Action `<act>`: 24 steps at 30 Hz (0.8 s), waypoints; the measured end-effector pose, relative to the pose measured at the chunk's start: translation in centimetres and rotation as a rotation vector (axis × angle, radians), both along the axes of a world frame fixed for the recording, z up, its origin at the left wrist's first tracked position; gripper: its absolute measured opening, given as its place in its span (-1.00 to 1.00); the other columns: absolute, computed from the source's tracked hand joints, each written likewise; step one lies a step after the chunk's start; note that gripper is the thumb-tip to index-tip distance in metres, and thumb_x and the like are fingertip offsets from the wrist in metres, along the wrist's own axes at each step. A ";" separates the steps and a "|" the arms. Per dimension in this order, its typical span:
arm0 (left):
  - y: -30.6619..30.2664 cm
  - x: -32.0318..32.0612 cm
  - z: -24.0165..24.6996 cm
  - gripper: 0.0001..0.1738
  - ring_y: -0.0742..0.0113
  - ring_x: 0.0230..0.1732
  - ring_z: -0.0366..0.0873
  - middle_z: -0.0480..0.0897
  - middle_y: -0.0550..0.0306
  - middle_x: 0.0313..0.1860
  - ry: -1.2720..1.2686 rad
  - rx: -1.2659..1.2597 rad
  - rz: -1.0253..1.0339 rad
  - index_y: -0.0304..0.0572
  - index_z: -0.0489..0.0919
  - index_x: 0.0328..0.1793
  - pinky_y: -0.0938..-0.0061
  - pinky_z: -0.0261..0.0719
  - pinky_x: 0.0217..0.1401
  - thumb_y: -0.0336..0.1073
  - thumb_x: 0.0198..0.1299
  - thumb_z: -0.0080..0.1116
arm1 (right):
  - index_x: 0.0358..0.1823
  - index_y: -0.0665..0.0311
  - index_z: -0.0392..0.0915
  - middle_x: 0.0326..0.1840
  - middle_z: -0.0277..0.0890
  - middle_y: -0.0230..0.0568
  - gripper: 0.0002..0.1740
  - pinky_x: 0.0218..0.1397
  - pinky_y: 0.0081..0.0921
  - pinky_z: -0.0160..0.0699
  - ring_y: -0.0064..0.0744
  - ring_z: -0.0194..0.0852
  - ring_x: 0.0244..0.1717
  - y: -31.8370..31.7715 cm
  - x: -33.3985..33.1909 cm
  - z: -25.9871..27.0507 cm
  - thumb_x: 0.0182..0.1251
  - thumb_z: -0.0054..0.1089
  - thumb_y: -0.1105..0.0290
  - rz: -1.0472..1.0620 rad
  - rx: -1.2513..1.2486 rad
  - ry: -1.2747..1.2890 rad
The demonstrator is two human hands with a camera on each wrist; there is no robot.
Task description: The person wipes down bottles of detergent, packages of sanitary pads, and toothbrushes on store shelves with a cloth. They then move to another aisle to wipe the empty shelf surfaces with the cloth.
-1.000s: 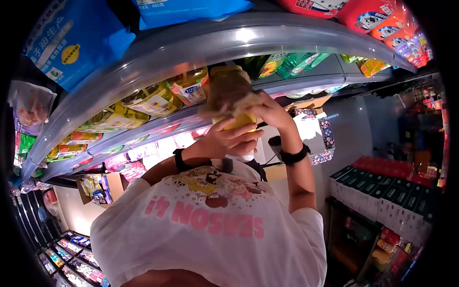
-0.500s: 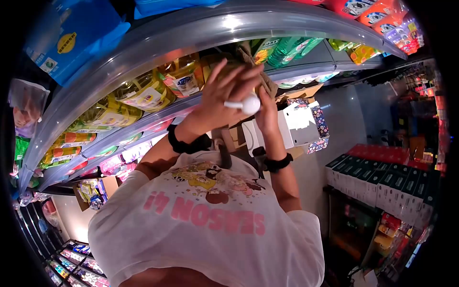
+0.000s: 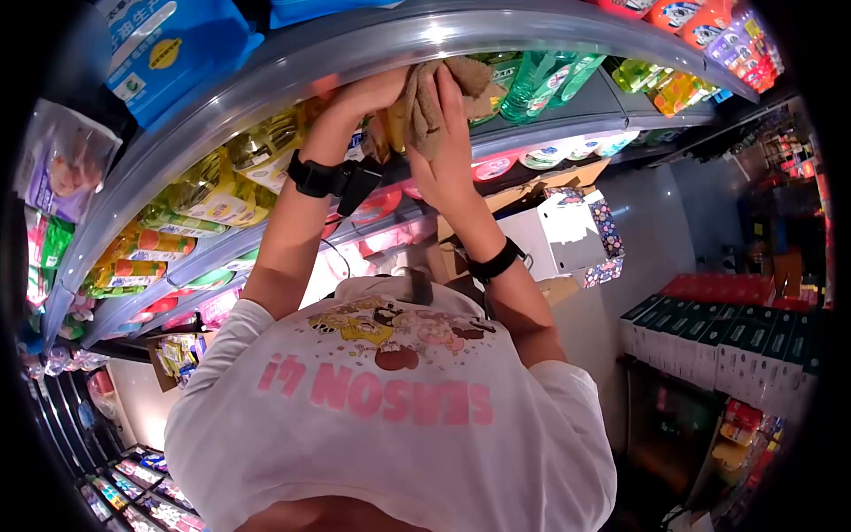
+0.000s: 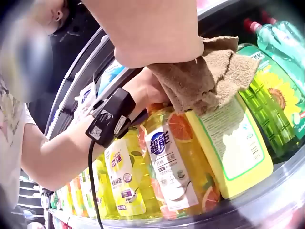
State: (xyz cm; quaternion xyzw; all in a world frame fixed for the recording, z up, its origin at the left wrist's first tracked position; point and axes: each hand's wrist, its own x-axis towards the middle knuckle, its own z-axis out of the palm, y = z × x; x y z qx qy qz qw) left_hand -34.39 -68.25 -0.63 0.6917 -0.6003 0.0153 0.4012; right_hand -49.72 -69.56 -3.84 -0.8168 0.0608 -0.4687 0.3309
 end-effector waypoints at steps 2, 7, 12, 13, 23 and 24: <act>0.2 0.8 0.4 -0.58 0.05 -0.06 0.44 0.49 -0.17 0.01 0.071 0.040 -0.027 -0.29 0.43 0.03 0.31 0.37 0.08 -0.08 0.25 -0.12 | 0.29 0.47 0.08 0.33 0.03 0.10 -0.31 0.32 -0.21 -0.01 0.10 -0.01 0.30 -0.1 1.0 -0.8 0.08 0.00 0.45 -0.048 -0.031 -0.018; -0.2 1.4 -1.8 -0.40 0.16 0.06 0.40 0.50 -0.09 0.03 0.220 -0.125 0.033 -0.29 0.43 0.06 0.33 0.32 0.16 0.11 0.15 0.01 | 0.13 0.47 0.28 0.14 0.26 0.05 -0.35 0.15 -0.20 0.17 0.06 0.19 0.06 -0.4 2.2 1.0 -0.11 0.14 0.46 -0.308 -0.411 0.193; -1.3 2.7 -3.1 -0.34 0.13 0.07 0.41 0.49 -0.11 0.03 0.280 -0.255 0.104 -0.27 0.42 0.10 0.33 0.33 0.15 0.15 0.08 0.08 | -0.16 0.40 0.46 0.00 0.32 -0.05 -0.54 0.14 -0.18 0.19 0.00 0.21 0.06 -1.3 3.7 1.4 -0.20 0.22 0.40 -0.305 -0.574 0.248; -1.3 2.5 -2.9 -0.33 0.13 0.07 0.41 0.49 -0.11 0.04 0.283 -0.258 0.108 -0.27 0.42 0.11 0.33 0.33 0.15 0.16 0.08 0.08 | -0.16 0.40 0.46 0.00 0.32 -0.05 -0.54 0.14 -0.18 0.19 0.00 0.21 0.06 -1.6 3.6 1.2 -0.20 0.22 0.40 -0.304 -0.577 0.249; 0.0 -0.8 0.0 -0.28 0.09 0.07 0.42 0.47 -0.13 0.07 0.296 -0.011 -0.001 -0.26 0.39 0.15 0.33 0.34 0.14 0.19 0.06 0.09 | 0.08 0.28 0.41 0.14 0.32 -0.25 -0.41 0.18 -0.05 0.06 -0.25 0.32 0.00 -3.3 2.4 -5.5 -0.15 0.13 0.45 -0.253 -0.819 0.354; 0.1 -0.9 0.0 -0.27 0.08 0.07 0.42 0.47 -0.13 0.07 0.279 0.016 0.003 -0.26 0.39 0.16 0.33 0.34 0.14 0.19 0.06 0.09 | 0.07 0.27 0.42 0.08 0.37 -0.26 -0.44 0.18 -0.05 0.07 -0.28 0.36 -0.06 -3.4 2.2 -6.7 -0.12 0.08 0.47 -0.261 -0.874 0.435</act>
